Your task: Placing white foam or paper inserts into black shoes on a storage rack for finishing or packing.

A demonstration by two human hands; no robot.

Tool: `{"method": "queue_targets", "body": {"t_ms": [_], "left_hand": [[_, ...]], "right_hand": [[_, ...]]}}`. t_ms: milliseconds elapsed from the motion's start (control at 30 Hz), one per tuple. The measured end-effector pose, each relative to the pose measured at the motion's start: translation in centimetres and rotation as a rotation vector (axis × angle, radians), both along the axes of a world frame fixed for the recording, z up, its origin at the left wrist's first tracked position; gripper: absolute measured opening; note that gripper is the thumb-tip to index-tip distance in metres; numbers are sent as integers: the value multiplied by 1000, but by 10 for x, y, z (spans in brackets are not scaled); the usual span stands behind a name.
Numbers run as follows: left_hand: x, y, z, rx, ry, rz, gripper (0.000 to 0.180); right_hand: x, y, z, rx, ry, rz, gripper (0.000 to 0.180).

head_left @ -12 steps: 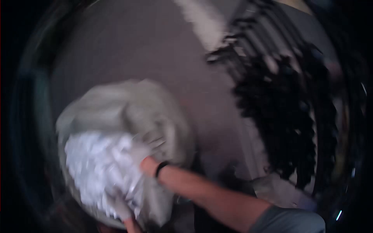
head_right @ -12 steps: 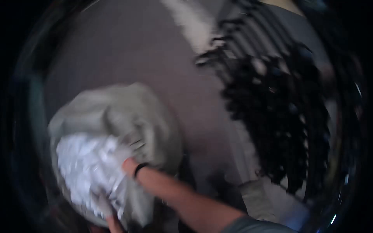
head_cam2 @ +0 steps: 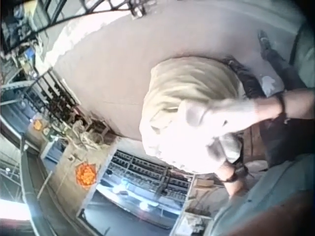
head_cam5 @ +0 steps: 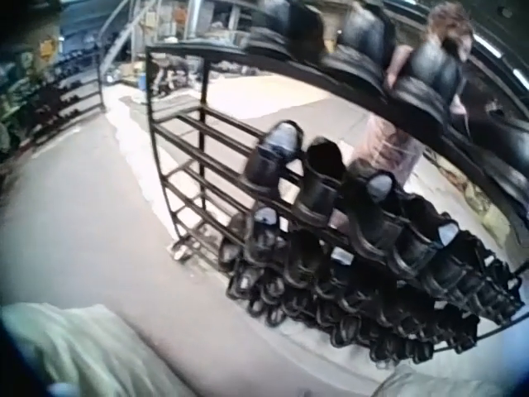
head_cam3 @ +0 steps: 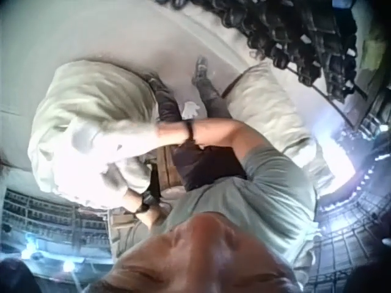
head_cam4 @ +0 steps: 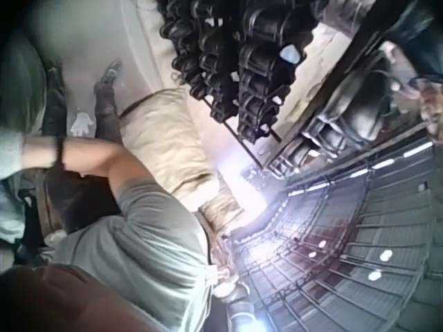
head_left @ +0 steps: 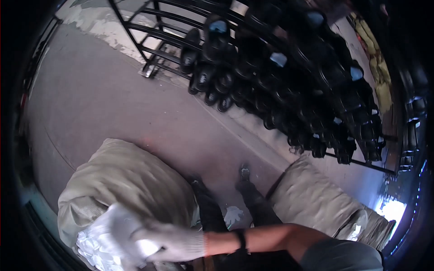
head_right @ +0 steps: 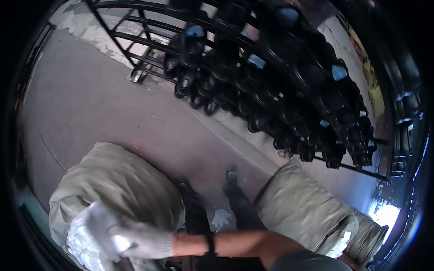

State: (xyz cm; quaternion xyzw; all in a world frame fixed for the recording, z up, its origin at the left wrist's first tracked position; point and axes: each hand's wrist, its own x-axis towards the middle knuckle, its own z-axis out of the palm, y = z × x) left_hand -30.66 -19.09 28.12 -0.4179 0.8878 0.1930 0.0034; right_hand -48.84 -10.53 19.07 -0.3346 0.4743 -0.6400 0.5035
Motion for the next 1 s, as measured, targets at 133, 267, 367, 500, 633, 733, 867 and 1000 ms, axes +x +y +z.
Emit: {"method": "queue_targets", "body": {"t_ms": [133, 267, 367, 500, 633, 733, 867, 1000], "left_hand": [[-180, 72, -82, 1279, 442, 675, 49], [-312, 94, -178, 1162, 194, -179, 35], [-385, 94, -289, 1072, 126, -711, 24], [-485, 132, -373, 476, 149, -1218, 40], [-551, 182, -406, 447, -120, -989, 38], [-544, 171, -421, 400, -105, -888, 31], [-532, 176, -413, 347, 69, -1247, 27], [-466, 112, -413, 566, 547, -846, 16]], "right_hand": [[-109, 121, -69, 404, 660, -115, 31], [-219, 262, -139, 770, 716, -745, 38], [-298, 318, -210, 471, -6, -1221, 46], [-364, 298, -285, 380, -44, -1267, 39], [-428, 259, -310, 999, 1407, -583, 32], [-449, 238, -350, 884, 1563, -392, 32], [-526, 271, -391, 1203, 1489, -471, 31], [-425, 210, -320, 892, 1266, -673, 39]]}}
